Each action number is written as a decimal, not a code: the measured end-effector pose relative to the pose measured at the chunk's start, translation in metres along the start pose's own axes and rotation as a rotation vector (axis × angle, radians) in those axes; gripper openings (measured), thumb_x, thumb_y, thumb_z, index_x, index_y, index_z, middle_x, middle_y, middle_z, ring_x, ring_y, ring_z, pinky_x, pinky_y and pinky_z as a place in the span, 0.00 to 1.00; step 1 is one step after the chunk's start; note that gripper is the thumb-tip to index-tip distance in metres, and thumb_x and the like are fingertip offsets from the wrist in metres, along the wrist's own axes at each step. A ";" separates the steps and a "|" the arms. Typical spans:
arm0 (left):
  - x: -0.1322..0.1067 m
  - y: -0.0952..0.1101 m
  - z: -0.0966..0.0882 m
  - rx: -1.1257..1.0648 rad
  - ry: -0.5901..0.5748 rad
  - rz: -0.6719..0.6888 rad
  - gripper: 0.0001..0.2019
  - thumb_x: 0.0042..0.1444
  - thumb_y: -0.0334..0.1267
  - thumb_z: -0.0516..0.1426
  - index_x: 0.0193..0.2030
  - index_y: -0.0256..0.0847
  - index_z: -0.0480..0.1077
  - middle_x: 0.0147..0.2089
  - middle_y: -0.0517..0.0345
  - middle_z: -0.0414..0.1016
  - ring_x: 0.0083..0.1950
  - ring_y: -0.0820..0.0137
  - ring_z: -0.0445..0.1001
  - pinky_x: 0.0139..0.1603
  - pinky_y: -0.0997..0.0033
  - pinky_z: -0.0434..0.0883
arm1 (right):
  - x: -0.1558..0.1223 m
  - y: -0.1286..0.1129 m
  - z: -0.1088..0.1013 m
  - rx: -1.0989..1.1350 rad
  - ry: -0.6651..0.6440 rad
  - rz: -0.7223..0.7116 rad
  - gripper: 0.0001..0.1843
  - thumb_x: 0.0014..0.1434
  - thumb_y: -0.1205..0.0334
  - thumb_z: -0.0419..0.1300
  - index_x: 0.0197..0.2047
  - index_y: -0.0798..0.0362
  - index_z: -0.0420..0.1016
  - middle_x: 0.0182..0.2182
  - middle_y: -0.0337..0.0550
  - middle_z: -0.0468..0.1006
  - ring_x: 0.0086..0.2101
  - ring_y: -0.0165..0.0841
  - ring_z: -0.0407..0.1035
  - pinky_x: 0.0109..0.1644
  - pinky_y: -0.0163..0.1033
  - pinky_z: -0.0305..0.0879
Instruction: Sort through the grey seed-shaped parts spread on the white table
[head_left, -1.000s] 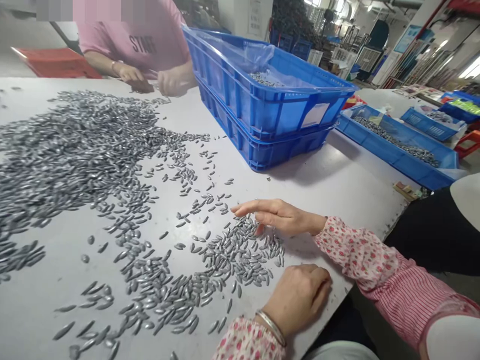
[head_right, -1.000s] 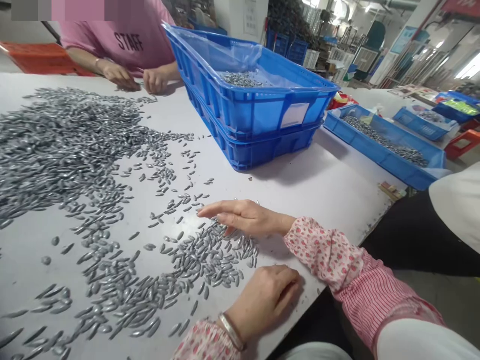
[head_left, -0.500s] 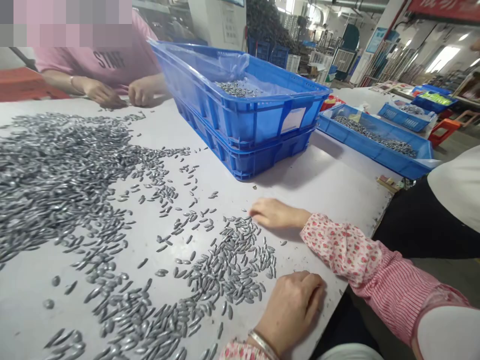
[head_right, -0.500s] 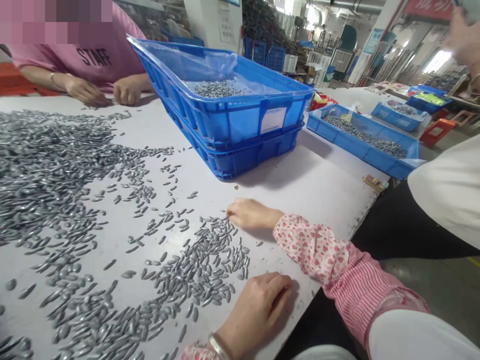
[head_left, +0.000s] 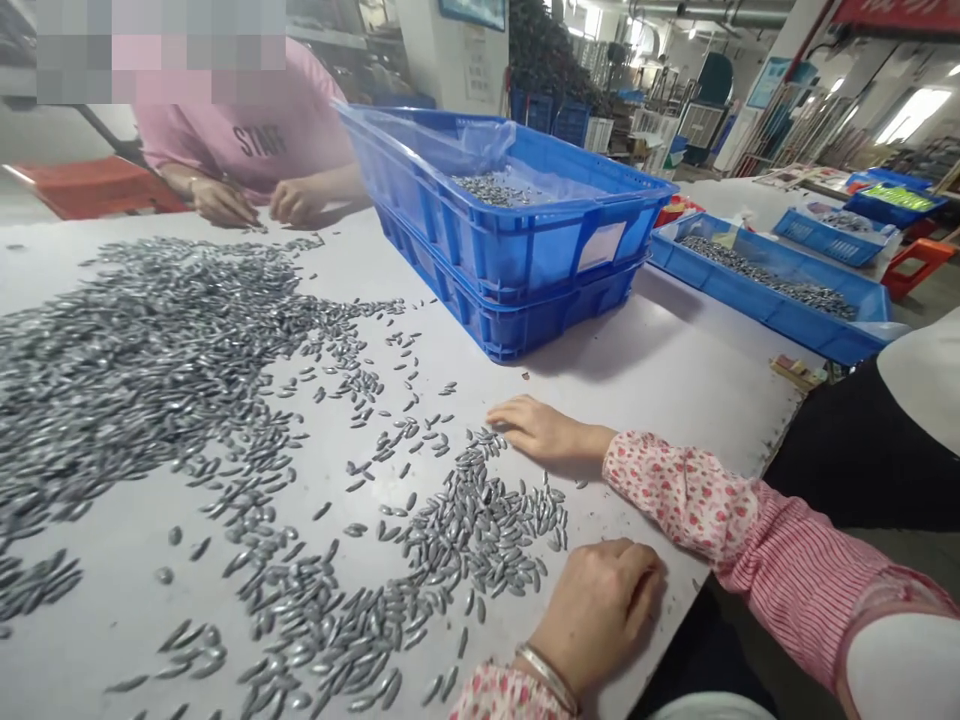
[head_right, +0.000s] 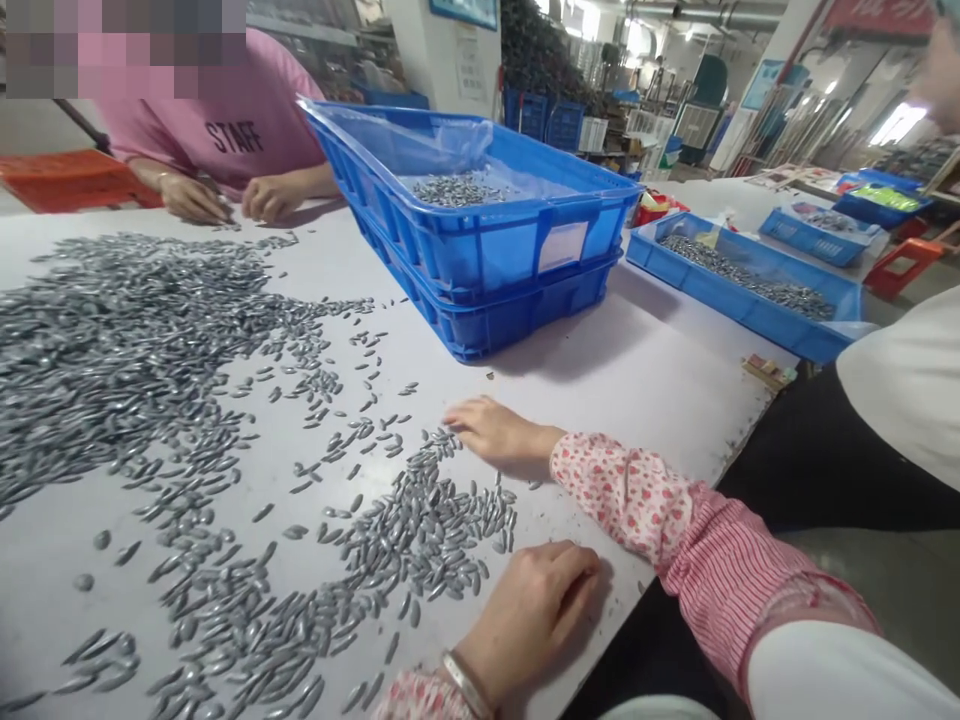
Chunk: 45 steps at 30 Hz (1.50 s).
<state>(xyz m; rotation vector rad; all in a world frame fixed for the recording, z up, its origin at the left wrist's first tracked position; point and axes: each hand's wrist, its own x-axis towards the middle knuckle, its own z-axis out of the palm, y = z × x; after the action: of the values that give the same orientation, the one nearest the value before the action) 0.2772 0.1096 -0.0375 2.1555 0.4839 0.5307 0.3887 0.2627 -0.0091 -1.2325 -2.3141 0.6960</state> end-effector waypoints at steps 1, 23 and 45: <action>0.000 0.000 0.000 -0.003 0.000 0.002 0.04 0.63 0.33 0.52 0.40 0.42 0.68 0.35 0.62 0.72 0.36 0.70 0.71 0.37 0.70 0.62 | 0.000 -0.008 0.005 0.047 -0.079 -0.101 0.16 0.63 0.76 0.57 0.53 0.61 0.72 0.55 0.54 0.73 0.57 0.37 0.63 0.66 0.46 0.54; 0.005 0.001 0.002 0.159 0.082 0.145 0.07 0.64 0.35 0.52 0.35 0.39 0.66 0.33 0.62 0.71 0.32 0.70 0.67 0.31 0.67 0.55 | -0.034 -0.061 0.015 0.223 -0.186 -0.173 0.26 0.59 0.76 0.59 0.60 0.57 0.62 0.46 0.49 0.71 0.43 0.33 0.70 0.51 0.42 0.68; 0.006 0.000 0.015 0.414 0.069 0.349 0.08 0.59 0.40 0.54 0.33 0.37 0.68 0.32 0.56 0.72 0.32 0.66 0.70 0.35 0.62 0.64 | 0.012 -0.078 0.071 -0.378 -0.235 -0.521 0.32 0.59 0.35 0.60 0.58 0.48 0.70 0.58 0.51 0.66 0.56 0.49 0.58 0.56 0.53 0.59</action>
<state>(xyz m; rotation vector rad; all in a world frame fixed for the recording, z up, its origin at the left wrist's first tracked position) 0.2906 0.1032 -0.0450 2.6489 0.2682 0.7498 0.2925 0.2190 -0.0156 -0.6431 -2.8888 0.2342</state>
